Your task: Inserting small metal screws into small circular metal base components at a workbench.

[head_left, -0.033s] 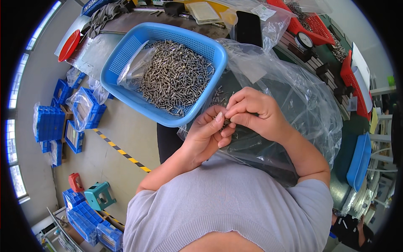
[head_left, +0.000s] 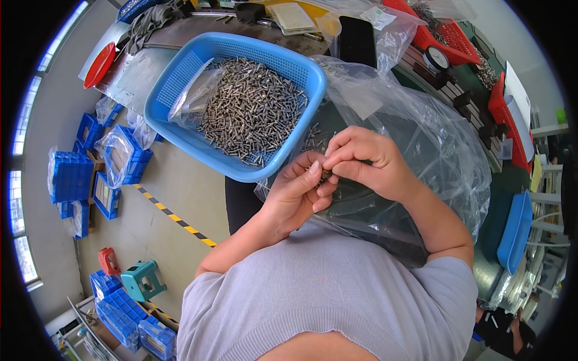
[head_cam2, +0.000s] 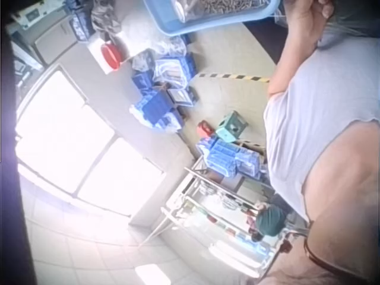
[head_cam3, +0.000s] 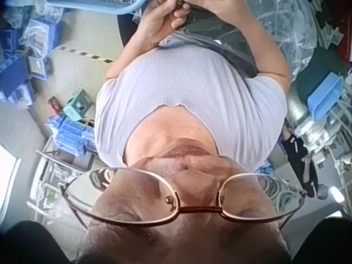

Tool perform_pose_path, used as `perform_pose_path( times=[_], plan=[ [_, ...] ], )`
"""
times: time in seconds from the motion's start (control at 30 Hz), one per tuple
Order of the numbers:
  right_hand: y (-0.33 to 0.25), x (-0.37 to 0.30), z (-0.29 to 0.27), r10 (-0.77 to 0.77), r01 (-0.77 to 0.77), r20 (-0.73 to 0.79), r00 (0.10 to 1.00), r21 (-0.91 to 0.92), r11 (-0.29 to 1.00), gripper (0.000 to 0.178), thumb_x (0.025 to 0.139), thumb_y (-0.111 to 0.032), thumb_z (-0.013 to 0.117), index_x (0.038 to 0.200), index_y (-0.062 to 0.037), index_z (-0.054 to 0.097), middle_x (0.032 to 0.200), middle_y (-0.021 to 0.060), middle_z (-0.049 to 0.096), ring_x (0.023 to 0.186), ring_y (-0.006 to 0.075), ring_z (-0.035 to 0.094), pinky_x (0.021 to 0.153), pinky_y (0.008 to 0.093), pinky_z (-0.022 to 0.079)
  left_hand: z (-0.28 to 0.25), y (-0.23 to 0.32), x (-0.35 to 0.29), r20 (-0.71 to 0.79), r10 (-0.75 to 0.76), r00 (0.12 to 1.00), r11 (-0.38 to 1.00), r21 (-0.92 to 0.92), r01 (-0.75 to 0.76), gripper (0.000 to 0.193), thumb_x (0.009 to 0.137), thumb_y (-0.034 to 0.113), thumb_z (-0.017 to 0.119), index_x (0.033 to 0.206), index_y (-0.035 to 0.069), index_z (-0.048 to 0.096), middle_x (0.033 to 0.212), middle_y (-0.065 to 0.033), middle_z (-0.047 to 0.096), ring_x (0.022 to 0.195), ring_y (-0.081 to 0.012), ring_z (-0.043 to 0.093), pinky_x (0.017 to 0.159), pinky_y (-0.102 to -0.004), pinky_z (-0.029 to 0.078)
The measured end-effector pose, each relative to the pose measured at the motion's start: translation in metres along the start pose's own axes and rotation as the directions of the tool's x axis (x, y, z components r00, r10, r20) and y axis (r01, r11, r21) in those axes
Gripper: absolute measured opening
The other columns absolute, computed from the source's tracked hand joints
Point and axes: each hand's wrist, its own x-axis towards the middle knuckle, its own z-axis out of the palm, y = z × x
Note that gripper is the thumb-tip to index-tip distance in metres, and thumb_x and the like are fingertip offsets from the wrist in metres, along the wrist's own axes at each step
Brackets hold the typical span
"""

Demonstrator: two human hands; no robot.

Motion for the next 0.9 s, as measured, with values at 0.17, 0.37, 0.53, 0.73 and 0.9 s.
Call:
perform_pose_path(
  times=[0.17, 0.37, 0.53, 0.73, 0.9],
  plan=[
    [-0.006, 0.004, -0.002, 0.262, -0.255, -0.006, 0.965, 0.211, 0.944, 0.015, 0.080, -0.002, 0.069, 0.095, -0.0030, 0.069, 0.097, 0.0069, 0.061, 0.088, 0.0174, 0.061, 0.078, 0.0269, 0.048, 0.005, 0.003, 0.001, 0.011, -0.013, 1.000, 1.000, 0.023, 0.012, 0.021, 0.095, 0.026, 0.057, 0.103, 0.007, 0.053, 0.088, -0.0046, 0.055, 0.068, -0.0087, 0.045, 0.053, -0.0206, 0.036],
    [-0.004, 0.005, -0.002, 0.030, -0.025, 0.094, 0.995, -0.057, 0.998, 0.017, 0.075, -0.003, 0.071, 0.092, -0.0052, 0.066, 0.098, 0.0057, 0.060, 0.089, 0.0186, 0.059, 0.078, 0.0290, 0.047, 0.001, 0.003, 0.001, 0.025, -0.068, 0.997, 0.997, 0.037, 0.067, 0.024, 0.095, 0.028, 0.056, 0.105, 0.006, 0.053, 0.087, -0.0043, 0.055, 0.067, -0.0089, 0.045, 0.051, -0.0212, 0.035],
    [-0.007, 0.005, -0.004, -0.005, 0.007, 0.017, 1.000, -0.127, 0.992, 0.016, 0.072, -0.005, 0.074, 0.085, -0.0060, 0.064, 0.092, 0.0053, 0.060, 0.087, 0.0197, 0.058, 0.077, 0.0307, 0.046, 0.006, 0.004, 0.001, 0.005, -0.075, 0.997, 0.997, 0.035, 0.074, 0.026, 0.096, 0.030, 0.055, 0.106, 0.006, 0.053, 0.088, -0.0039, 0.055, 0.068, -0.0092, 0.045, 0.053, -0.0219, 0.036],
    [-0.005, 0.005, -0.009, -0.052, 0.053, 0.010, 0.999, -0.154, 0.987, 0.012, 0.074, -0.003, 0.072, 0.084, -0.0048, 0.066, 0.090, 0.0063, 0.061, 0.085, 0.0206, 0.059, 0.075, 0.0313, 0.046, 0.007, 0.002, 0.000, -0.033, -0.028, 0.999, 0.999, 0.025, 0.029, 0.024, 0.096, 0.028, 0.055, 0.107, 0.006, 0.053, 0.092, -0.0049, 0.057, 0.073, -0.0097, 0.047, 0.056, -0.0227, 0.039],
    [0.007, 0.007, -0.016, 0.208, -0.238, -0.181, 0.961, -0.163, 0.958, 0.015, 0.077, 0.000, 0.068, 0.092, -0.0022, 0.066, 0.091, 0.0079, 0.062, 0.085, 0.0226, 0.060, 0.074, 0.0297, 0.047, 0.006, 0.002, 0.000, 0.001, -0.019, 1.000, 1.000, 0.023, 0.019, 0.020, 0.095, 0.023, 0.056, 0.107, 0.008, 0.053, 0.097, -0.0078, 0.057, 0.076, -0.0112, 0.048, 0.058, -0.0233, 0.041]
  ],
)
